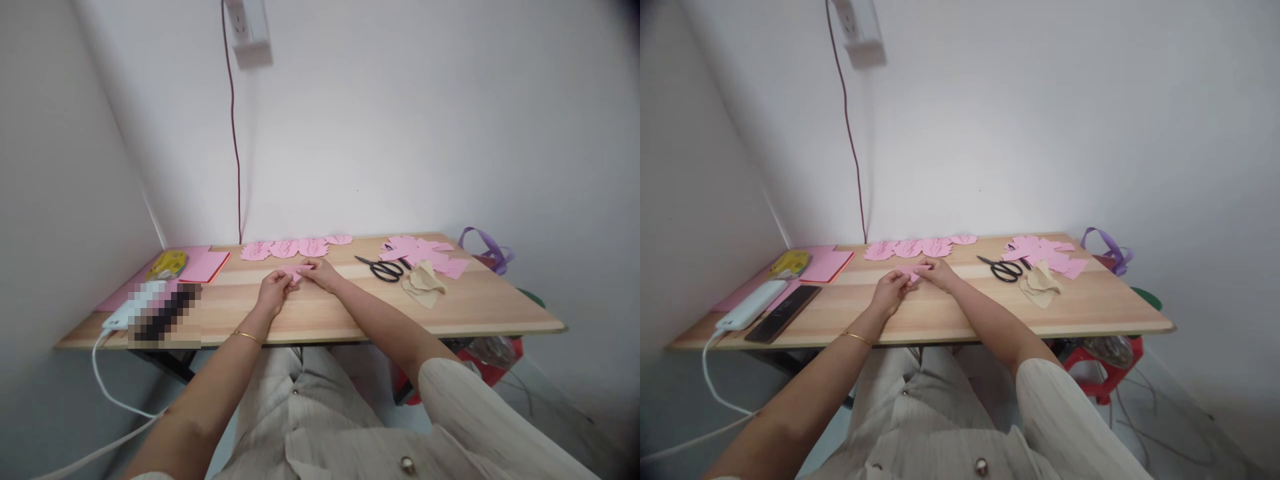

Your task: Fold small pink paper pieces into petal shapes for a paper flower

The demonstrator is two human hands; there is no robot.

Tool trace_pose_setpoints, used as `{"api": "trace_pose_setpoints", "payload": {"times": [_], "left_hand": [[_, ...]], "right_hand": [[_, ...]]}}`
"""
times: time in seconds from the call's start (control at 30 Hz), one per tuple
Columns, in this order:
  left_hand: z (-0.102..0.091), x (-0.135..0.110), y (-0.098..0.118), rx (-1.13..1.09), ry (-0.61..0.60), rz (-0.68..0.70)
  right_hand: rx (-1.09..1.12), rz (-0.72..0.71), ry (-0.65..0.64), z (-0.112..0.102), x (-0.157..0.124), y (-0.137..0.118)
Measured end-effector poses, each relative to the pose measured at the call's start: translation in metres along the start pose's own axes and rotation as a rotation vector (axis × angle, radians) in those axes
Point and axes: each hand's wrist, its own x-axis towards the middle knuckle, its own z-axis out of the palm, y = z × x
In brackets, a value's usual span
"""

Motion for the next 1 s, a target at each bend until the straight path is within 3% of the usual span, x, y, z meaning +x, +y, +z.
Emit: {"api": "trace_pose_setpoints", "payload": {"times": [0.37,0.57,1.0], "left_hand": [[-0.001,0.001,-0.001,-0.051,0.018,0.126],[-0.002,-0.001,0.0,-0.041,0.014,0.101],[-0.004,0.0,-0.001,-0.043,-0.028,0.076]], "right_hand": [[-0.067,0.022,-0.067,-0.005,-0.003,-0.003],[-0.081,-0.051,-0.068,-0.001,0.0,0.0],[-0.138,0.076,-0.054,-0.018,-0.003,-0.007]]}}
